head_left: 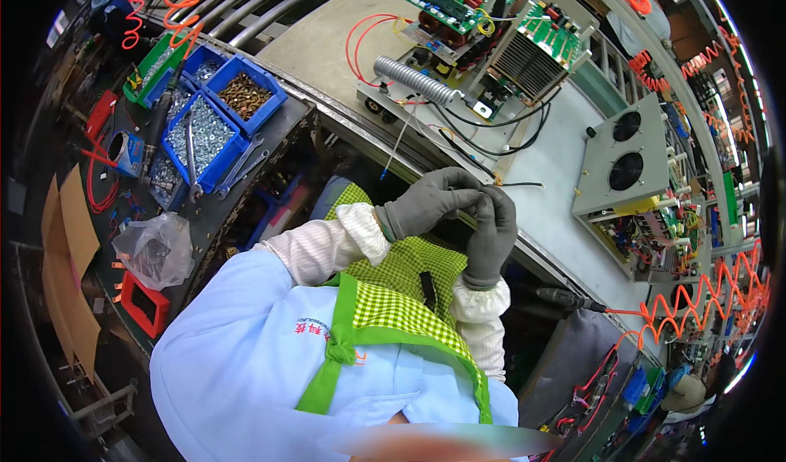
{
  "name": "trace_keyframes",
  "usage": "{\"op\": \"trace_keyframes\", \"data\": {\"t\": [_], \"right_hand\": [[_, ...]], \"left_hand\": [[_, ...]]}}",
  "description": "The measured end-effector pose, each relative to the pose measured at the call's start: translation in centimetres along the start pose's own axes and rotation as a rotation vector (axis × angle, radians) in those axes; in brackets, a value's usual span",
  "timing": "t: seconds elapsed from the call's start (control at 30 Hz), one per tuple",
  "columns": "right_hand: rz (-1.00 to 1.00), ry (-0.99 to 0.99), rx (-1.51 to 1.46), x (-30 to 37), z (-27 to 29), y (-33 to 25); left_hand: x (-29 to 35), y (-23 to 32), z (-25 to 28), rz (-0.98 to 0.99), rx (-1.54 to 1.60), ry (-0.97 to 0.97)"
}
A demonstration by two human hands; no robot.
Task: Assembling and testing electronic components on a circuit board at a workshop bench.
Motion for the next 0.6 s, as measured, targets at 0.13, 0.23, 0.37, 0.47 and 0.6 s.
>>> {"op": "trace_keyframes", "data": {"t": [0.13,0.23,0.37,0.47,0.6], "right_hand": [[0.244,0.092,0.374,0.8,2.0,-3.3],[0.035,0.192,0.236,2.5,7.0,1.4],[-0.410,0.338,0.058,7.6,17.2,11.2],[-0.760,0.578,0.128,14.4,26.8,20.3],[-0.543,0.704,0.478,14.7,33.5,22.1]], "left_hand": [[-0.5,0.7,-2.6,-0.011,-0.076,-0.066],[-2.7,2.0,-4.2,0.036,-0.134,-0.084],[-7.1,12.2,-3.9,-0.230,-0.099,-0.026],[-11.8,14.2,-2.6,-0.137,0.077,0.029],[-17.1,12.6,-0.8,-0.074,0.133,0.124]]}}
Point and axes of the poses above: each hand's wrist, its own x-axis away from the middle knuckle, its own z-axis out of the back of the hand, y = z × x, the point moved 10 cm from there along -x, towards the middle knuckle, and after that the axes turned 14 degrees about x, right-handed, at the moved point
